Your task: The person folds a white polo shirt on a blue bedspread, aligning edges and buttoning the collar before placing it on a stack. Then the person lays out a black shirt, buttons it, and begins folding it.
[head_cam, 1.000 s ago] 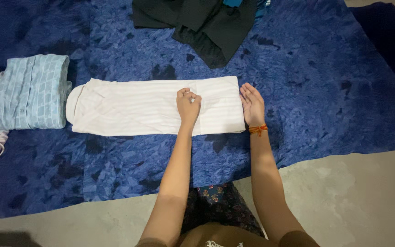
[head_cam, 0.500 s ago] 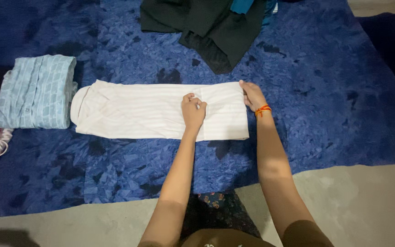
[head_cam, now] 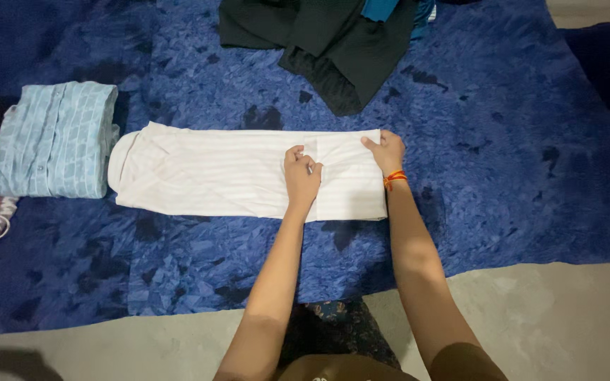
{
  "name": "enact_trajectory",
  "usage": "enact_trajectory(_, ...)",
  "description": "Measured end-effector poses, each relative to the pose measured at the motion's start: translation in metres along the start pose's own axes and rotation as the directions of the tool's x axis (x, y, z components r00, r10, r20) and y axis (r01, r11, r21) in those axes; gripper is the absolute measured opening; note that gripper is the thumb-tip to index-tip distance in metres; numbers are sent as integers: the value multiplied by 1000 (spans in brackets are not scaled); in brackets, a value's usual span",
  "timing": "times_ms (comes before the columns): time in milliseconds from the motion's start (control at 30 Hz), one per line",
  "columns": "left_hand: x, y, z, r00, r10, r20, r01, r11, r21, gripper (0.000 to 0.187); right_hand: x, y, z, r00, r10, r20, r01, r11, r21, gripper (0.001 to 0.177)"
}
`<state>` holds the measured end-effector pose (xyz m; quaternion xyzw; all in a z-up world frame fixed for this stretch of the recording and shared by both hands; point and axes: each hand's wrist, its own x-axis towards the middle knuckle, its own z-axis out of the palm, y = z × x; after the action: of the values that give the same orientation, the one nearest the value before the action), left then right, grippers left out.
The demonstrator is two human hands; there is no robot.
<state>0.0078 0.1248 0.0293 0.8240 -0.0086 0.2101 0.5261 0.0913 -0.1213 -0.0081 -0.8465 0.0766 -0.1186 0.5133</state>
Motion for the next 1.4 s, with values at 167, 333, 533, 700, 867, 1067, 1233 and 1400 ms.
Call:
enact_trajectory(167,-1,5,-3,1000,-1,-24,1,1000,15,21,-5,-14,-4,998,64,18,-65,994,84,25)
enact_trajectory(333,2,14,-5,997,-61,-52,59,998,-25,32,-10,-27,-6,991,133,19,-133,991,29,28)
enact_trajectory(533,2,9,-2,997,-80,-14,81,996,36,43,-4,-21,-5,986,167,12,-166,986,-28,28)
enact_trajectory(700,1,-22,5,997,50,55,-53,996,65,14,-2,-10,-3,988,152,1,-152,988,-32,29)
enact_trajectory(867,0,-38,9,992,32,118,-41,996,77,9,-1,-8,-2,989,151,5,-151,989,-9,29)
enact_trajectory(1067,3,-17,-5,997,-58,56,65,988,-140,36,-4,-16,-5,985,170,4,-169,984,-57,30)
enact_trajectory(1233,1,18,-20,994,-100,-42,79,932,-352,52,-6,-20,-5,989,148,26,-149,988,40,29)
enact_trajectory(1400,3,54,-38,968,44,-247,-95,976,-197,47,-6,-20,-6,990,143,3,-143,990,-21,28)
